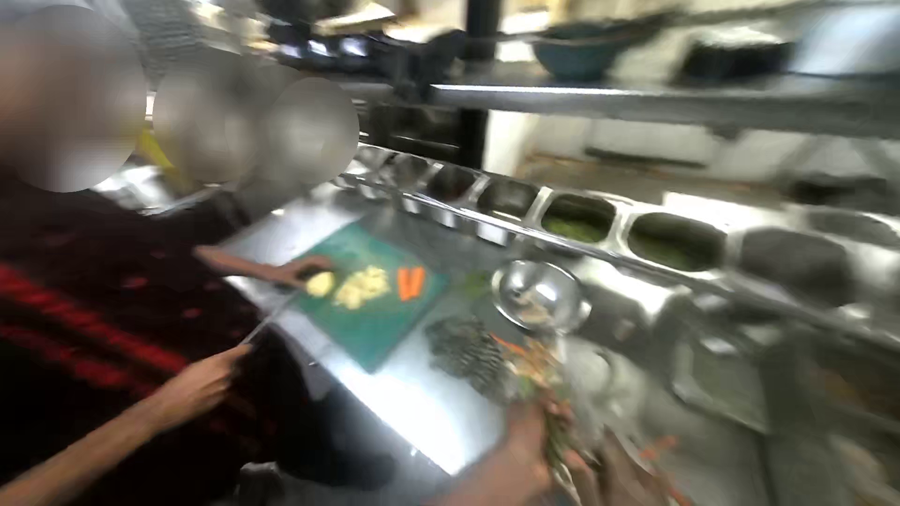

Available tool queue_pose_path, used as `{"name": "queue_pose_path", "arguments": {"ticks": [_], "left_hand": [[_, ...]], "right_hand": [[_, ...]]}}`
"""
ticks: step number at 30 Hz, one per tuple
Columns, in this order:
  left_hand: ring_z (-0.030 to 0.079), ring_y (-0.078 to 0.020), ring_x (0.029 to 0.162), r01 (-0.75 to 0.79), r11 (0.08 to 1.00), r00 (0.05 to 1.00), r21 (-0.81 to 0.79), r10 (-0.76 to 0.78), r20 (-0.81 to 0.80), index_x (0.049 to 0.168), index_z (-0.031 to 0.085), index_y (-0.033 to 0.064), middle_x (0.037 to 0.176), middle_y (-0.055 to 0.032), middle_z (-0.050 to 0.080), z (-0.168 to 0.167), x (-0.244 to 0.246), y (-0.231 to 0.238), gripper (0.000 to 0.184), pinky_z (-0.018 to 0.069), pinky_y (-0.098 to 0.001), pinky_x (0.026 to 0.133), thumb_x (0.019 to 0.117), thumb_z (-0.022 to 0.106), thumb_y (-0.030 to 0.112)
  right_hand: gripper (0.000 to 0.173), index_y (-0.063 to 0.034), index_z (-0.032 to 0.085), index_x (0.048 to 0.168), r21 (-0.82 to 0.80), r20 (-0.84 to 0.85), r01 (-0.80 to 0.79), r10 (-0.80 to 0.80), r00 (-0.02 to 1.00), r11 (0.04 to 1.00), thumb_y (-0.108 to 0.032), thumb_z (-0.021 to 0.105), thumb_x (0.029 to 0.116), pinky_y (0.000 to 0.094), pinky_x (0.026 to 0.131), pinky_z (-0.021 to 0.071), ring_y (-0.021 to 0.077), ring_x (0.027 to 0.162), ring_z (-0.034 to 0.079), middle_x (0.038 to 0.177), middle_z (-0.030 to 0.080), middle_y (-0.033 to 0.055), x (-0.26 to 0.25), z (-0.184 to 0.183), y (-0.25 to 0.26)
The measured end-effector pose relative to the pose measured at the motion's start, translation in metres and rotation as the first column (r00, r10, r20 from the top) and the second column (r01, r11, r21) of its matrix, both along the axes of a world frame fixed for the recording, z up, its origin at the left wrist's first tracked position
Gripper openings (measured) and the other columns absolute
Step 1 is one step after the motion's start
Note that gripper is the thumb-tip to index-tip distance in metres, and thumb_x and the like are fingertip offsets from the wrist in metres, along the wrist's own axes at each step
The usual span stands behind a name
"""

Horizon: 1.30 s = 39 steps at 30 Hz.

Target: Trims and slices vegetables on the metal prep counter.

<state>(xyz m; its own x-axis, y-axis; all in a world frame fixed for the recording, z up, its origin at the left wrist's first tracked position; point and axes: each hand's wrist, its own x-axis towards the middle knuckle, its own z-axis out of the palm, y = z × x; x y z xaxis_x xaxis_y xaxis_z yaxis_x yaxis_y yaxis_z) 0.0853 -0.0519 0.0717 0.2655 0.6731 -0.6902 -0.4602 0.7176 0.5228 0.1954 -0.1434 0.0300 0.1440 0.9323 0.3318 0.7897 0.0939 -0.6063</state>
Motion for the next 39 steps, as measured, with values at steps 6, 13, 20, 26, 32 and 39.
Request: {"name": "queue_pose_path", "arguments": {"ticks": [6,13,20,26,32,39], "left_hand": [[0.050,-0.0098,0.041,-0.349,0.922,0.937,0.167,0.342,0.071,0.092,0.047,0.0075,0.056,-0.0003,0.047,-0.005,-0.030,0.075,0.027,0.0492,-0.0236,0.040,0.1114,0.039,0.025],[0.056,-0.0175,0.062,0.432,0.804,0.780,0.409,-0.105,-0.617,0.115,0.062,0.0026,0.082,-0.0103,0.061,-0.030,-0.008,0.090,0.030,0.0507,-0.0343,0.057,0.0981,0.071,0.026],[0.065,-0.0374,0.115,0.944,0.149,-0.274,-0.295,-0.143,-0.951,0.118,0.069,0.0068,0.122,-0.0188,0.068,-0.052,0.070,0.104,0.043,0.0534,-0.0610,0.092,0.0932,0.067,0.042],[0.066,-0.0359,0.108,0.970,0.240,0.111,0.036,-0.309,-0.944,0.123,0.066,0.0035,0.116,-0.0209,0.068,-0.039,0.040,0.110,0.045,0.0528,-0.0587,0.094,0.0930,0.073,0.036],[0.068,-0.0143,0.081,0.863,0.312,0.505,0.396,-0.521,-0.688,0.116,0.065,0.0066,0.098,-0.0058,0.070,-0.002,0.011,0.074,0.036,0.0588,-0.0342,0.073,0.0873,0.080,0.022],[0.068,-0.0122,0.093,0.881,0.182,0.470,0.437,-0.450,-0.759,0.117,0.069,0.0110,0.103,-0.0031,0.072,0.006,-0.004,0.042,0.032,0.0572,-0.0363,0.088,0.0892,0.078,0.026]], "right_hand": [[0.071,0.0067,0.064,0.108,-0.158,-0.239,0.118,-0.154,0.959,0.980,-0.061,0.047,0.0999,0.0512,0.063,0.0558,0.0257,0.067,0.065,0.076,0.065,0.0129,0.032,-0.008,-0.021],[0.062,-0.0012,0.059,0.135,-0.410,0.068,0.552,-0.579,0.812,0.726,-0.053,0.053,0.1020,0.0670,0.081,0.0532,0.0461,0.094,0.070,0.103,0.071,0.0260,0.103,-0.015,-0.012],[0.079,-0.0022,0.059,0.132,-0.310,0.044,0.620,-0.641,0.766,0.720,-0.070,0.051,0.0933,0.0668,0.078,0.0525,0.0443,0.095,0.069,0.105,0.071,0.0243,0.094,-0.010,-0.018],[0.053,-0.0045,0.061,0.112,-0.369,-0.493,0.429,-0.565,0.661,0.824,-0.055,0.054,0.0982,0.0405,0.055,0.0528,0.0183,0.062,0.059,0.078,0.060,0.0060,0.097,-0.029,-0.024],[0.037,-0.0050,0.059,0.109,-0.389,-0.789,0.071,-0.372,0.488,0.919,-0.041,0.051,0.1028,0.0297,0.052,0.0508,0.0117,0.057,0.055,0.075,0.056,0.0013,0.077,0.003,0.014],[0.043,-0.0106,0.058,0.096,-0.347,-0.722,-0.091,-0.203,0.662,0.934,-0.053,0.063,0.0930,0.0286,0.048,0.0480,0.0100,0.050,0.050,0.067,0.052,-0.0019,0.071,0.023,0.040]]}}
